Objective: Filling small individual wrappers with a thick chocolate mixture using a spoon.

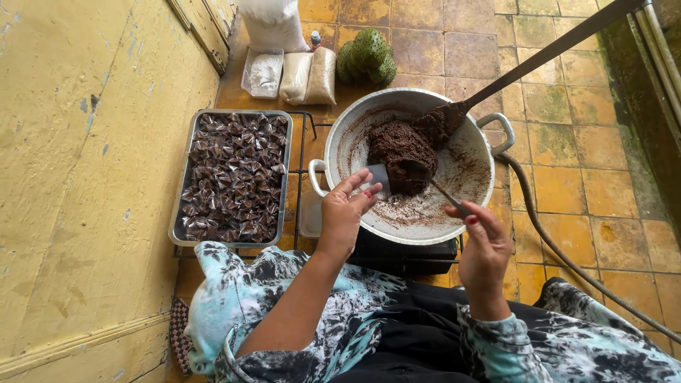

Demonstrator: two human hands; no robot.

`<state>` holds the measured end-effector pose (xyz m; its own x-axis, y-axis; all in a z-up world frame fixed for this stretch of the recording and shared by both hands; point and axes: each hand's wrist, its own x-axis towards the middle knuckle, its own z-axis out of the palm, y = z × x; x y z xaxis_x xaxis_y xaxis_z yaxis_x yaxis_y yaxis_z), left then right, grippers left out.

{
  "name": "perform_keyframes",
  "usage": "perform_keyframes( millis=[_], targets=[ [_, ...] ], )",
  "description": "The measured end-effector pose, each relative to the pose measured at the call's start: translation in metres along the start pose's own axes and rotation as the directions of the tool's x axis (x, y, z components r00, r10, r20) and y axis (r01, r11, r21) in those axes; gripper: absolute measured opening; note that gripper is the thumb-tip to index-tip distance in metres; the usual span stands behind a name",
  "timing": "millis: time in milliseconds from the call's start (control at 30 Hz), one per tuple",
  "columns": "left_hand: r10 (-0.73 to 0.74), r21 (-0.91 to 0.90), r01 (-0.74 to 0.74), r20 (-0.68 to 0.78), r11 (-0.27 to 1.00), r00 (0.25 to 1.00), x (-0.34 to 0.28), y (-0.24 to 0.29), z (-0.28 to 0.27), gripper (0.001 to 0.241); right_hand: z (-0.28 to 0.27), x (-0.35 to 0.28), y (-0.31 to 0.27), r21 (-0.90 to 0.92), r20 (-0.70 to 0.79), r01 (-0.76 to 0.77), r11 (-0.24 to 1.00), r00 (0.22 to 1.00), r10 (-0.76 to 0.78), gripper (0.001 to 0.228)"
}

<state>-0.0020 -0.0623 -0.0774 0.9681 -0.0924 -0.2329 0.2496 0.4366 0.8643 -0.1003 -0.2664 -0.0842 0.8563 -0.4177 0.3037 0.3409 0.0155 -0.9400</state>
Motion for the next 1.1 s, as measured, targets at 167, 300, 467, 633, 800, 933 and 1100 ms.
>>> perform_keyframes(
  millis=[167,300,467,633,800,933,1100],
  targets=[
    [-0.128,-0.143,0.134,0.049,0.981,0.991,-0.002,0.003,0.004,0.062,0.012,-0.010,0.017,0.040,0.014,0.072,0.997,0.997,-0.072,0.027],
    [-0.197,-0.322,0.214,0.084,0.922,0.977,0.006,-0.007,-0.003,0.063,0.017,-0.017,0.025,0.067,0.074,0.126,0.990,0.989,-0.131,0.029],
    [-0.330,-0.422,0.310,0.026,0.852,0.944,-0.002,0.024,0.008,0.064,0.013,-0.031,0.025,-0.062,0.194,0.032,0.998,0.981,-0.019,0.031],
    [-0.345,-0.457,0.311,0.010,0.833,0.938,-0.002,0.028,0.005,0.066,0.015,-0.037,0.042,-0.137,0.217,0.093,0.986,0.974,-0.062,0.033],
    [-0.355,-0.469,0.310,-0.008,0.827,0.935,-0.001,0.029,0.004,0.067,0.015,-0.039,0.052,-0.111,0.208,0.094,0.989,0.976,-0.069,0.033],
    [-0.353,-0.464,0.311,-0.005,0.830,0.936,0.001,0.026,0.002,0.066,0.009,-0.038,0.062,-0.169,0.182,0.122,0.978,0.979,-0.091,0.033],
    [-0.262,-0.454,0.258,0.056,0.853,0.963,0.013,0.000,-0.015,0.062,0.008,-0.030,0.068,-0.191,0.085,0.222,0.956,0.974,-0.209,0.030]
  ],
)
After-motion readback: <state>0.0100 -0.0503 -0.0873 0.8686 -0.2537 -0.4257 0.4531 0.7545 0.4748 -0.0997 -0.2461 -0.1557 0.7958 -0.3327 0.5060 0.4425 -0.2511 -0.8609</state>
